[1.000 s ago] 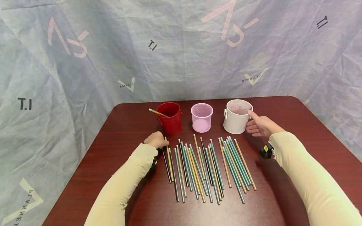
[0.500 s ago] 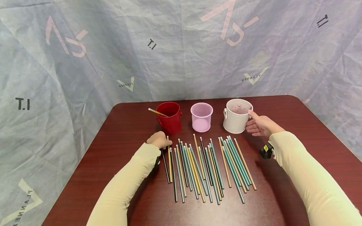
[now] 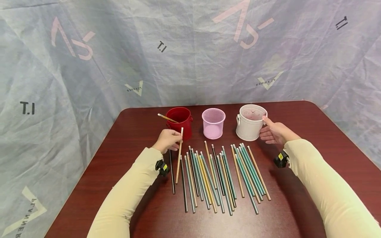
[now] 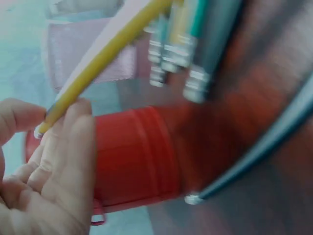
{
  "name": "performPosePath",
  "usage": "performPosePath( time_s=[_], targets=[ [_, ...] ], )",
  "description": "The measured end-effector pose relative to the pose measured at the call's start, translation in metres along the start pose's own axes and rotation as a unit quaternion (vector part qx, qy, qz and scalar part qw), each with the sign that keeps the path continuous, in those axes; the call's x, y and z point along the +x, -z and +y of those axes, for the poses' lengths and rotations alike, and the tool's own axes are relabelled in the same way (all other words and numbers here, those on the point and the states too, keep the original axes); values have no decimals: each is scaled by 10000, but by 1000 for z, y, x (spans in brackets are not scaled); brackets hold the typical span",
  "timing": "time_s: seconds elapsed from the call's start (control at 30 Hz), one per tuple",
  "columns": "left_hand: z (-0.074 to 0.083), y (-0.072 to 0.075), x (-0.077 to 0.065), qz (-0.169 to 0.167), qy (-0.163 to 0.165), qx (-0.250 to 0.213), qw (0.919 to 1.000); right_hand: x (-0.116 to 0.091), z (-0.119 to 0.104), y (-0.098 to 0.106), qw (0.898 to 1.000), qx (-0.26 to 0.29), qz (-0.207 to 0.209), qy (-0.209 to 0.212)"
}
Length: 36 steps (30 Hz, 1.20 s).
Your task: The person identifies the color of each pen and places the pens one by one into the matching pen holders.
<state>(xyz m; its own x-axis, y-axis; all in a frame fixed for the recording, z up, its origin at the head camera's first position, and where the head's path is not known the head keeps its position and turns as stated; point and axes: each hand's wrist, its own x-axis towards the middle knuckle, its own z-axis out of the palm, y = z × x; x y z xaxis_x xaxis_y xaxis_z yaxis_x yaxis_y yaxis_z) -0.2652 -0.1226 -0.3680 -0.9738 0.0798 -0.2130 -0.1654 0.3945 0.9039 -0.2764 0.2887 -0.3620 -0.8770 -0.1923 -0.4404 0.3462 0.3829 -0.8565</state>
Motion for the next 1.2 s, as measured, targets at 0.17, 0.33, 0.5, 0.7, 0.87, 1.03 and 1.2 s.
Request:
performPosePath(
  time_s=[0.17,0.33,0.5,0.7,0.87,1.03,1.2],
  targets=[
    [14,6,-6,140,-63,-927,9956,2,2,1,10000,20,-80,34],
    [23,7,-11,724,-581,-1878,9778,1,2,2,9999,-33,-103,51],
    [35,7,-21,1727,-1442,-3210,9200,1,1,0,9999,-87,-21,75],
    [60,13,-30,2463,-2359,-4119,8450,1,3,0,9999,-80,40,116],
    [86,27,-27,2967,-2844,-4219,8082,0,3,0,9998,-93,96,115],
    [104,40,-18,3229,-2741,-3970,8143,0,3,1,9998,-73,122,112],
    [107,50,-7,3172,-2357,-3760,8382,1,2,-1,9998,-114,58,128]
  ],
)
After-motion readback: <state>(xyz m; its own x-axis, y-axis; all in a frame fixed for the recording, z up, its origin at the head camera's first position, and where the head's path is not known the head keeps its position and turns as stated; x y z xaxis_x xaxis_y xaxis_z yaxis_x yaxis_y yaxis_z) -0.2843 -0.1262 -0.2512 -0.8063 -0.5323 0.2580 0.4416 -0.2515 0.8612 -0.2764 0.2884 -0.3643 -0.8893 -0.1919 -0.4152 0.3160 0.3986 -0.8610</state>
